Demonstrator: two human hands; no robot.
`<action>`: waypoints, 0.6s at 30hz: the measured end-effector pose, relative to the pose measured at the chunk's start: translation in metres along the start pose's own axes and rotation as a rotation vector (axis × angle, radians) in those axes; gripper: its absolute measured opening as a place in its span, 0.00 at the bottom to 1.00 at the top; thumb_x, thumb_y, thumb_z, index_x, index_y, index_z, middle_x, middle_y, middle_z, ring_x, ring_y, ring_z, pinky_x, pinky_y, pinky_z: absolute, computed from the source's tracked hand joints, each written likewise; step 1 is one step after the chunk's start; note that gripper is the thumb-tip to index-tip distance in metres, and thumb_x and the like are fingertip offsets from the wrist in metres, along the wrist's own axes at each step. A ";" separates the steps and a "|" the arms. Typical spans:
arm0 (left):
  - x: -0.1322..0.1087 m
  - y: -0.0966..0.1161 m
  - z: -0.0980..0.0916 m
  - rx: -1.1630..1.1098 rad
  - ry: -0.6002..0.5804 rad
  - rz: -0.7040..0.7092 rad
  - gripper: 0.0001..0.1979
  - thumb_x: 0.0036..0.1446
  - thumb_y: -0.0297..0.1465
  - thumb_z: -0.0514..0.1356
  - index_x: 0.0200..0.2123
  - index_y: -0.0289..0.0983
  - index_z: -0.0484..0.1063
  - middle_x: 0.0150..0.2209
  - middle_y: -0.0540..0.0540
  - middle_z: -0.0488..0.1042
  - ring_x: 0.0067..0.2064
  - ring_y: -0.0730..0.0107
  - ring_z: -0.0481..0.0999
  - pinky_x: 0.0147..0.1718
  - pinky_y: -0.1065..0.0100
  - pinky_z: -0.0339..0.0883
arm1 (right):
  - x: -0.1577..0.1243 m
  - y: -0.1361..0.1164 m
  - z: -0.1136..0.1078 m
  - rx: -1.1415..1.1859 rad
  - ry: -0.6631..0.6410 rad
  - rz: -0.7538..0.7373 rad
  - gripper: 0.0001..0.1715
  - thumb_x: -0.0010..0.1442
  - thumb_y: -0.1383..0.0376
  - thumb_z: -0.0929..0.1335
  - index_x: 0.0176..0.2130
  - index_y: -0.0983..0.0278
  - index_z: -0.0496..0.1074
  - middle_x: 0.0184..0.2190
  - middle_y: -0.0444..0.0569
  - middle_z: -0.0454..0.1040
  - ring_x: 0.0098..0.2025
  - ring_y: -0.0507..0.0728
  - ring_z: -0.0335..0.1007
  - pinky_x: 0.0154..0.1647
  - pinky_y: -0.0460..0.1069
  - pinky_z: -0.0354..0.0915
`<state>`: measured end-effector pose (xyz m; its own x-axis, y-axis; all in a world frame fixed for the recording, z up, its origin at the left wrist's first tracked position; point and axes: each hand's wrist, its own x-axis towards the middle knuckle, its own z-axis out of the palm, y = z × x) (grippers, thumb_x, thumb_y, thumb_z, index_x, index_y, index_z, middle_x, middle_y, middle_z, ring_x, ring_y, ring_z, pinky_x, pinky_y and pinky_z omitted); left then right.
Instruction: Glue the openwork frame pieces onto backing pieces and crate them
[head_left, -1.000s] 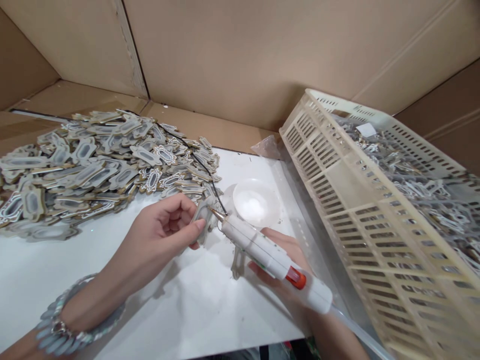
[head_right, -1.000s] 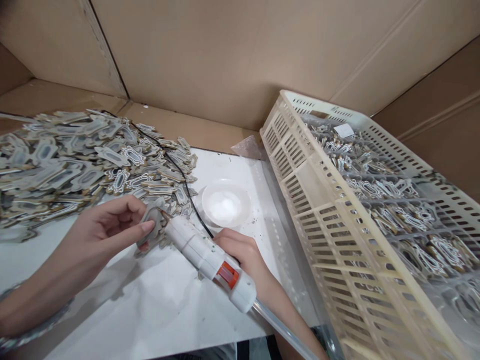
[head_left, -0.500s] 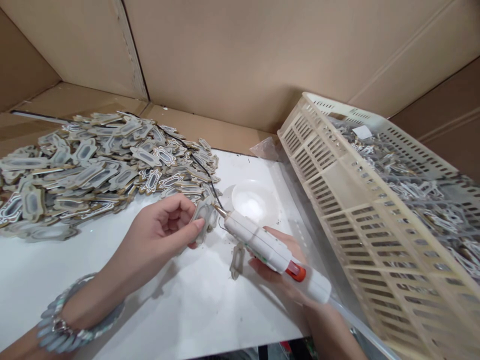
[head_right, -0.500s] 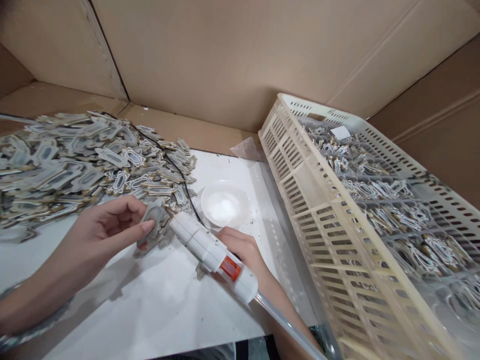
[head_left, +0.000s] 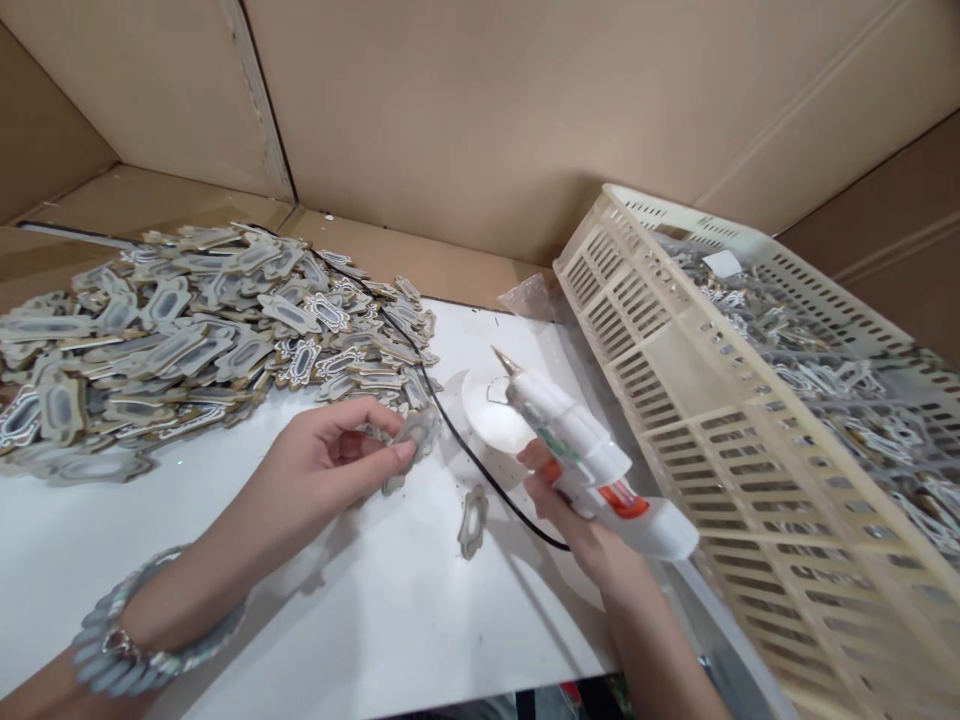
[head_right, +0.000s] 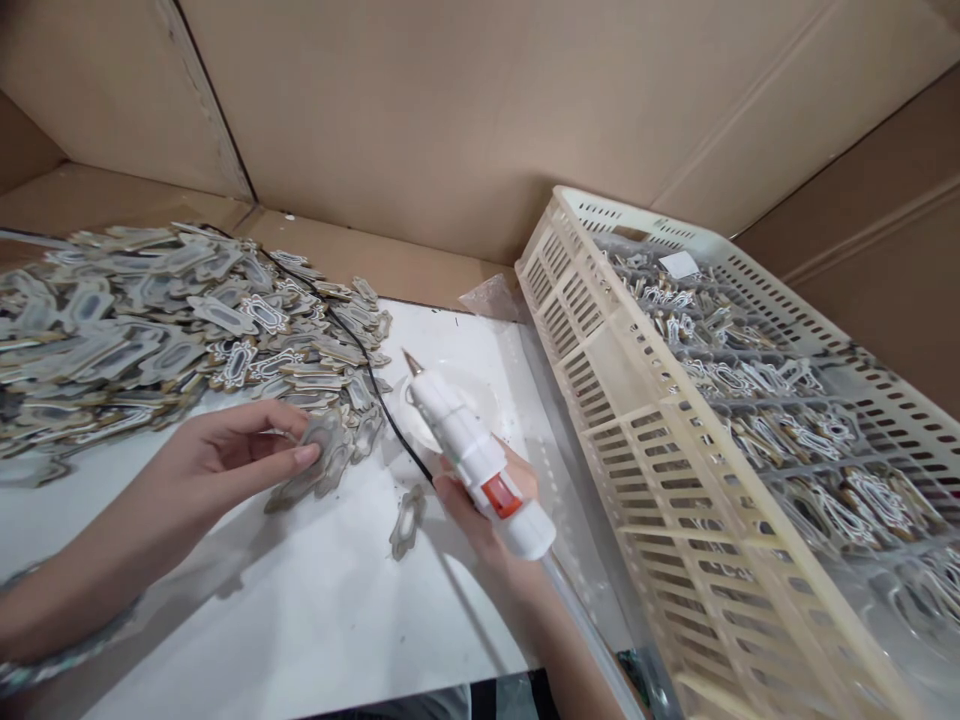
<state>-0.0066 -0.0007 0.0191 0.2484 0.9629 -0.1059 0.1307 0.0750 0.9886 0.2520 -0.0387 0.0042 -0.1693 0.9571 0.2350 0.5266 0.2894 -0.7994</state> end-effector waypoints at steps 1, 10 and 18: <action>0.001 -0.002 -0.001 -0.002 0.023 -0.024 0.10 0.52 0.41 0.68 0.29 0.40 0.76 0.24 0.52 0.72 0.25 0.76 0.66 0.21 0.75 0.56 | 0.000 0.000 -0.001 -0.002 0.032 0.003 0.10 0.66 0.61 0.67 0.31 0.59 0.68 0.26 0.45 0.71 0.29 0.57 0.71 0.33 0.52 0.69; 0.007 0.001 -0.007 -0.028 0.229 -0.131 0.10 0.43 0.41 0.71 0.27 0.43 0.83 0.32 0.49 0.81 0.35 0.69 0.75 0.34 0.71 0.67 | -0.002 -0.003 0.001 0.108 -0.067 -0.158 0.08 0.61 0.66 0.71 0.30 0.60 0.71 0.32 0.45 0.75 0.29 0.53 0.71 0.29 0.47 0.68; 0.007 0.001 -0.009 0.011 0.287 -0.125 0.12 0.41 0.45 0.72 0.28 0.46 0.84 0.36 0.48 0.84 0.41 0.62 0.78 0.42 0.65 0.72 | -0.005 0.000 0.011 0.187 -0.238 -0.208 0.08 0.65 0.61 0.69 0.37 0.62 0.77 0.34 0.51 0.78 0.35 0.56 0.77 0.33 0.47 0.70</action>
<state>-0.0132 0.0083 0.0200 -0.0514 0.9803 -0.1908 0.1535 0.1965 0.9684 0.2432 -0.0438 -0.0028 -0.4577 0.8422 0.2851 0.3028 0.4492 -0.8406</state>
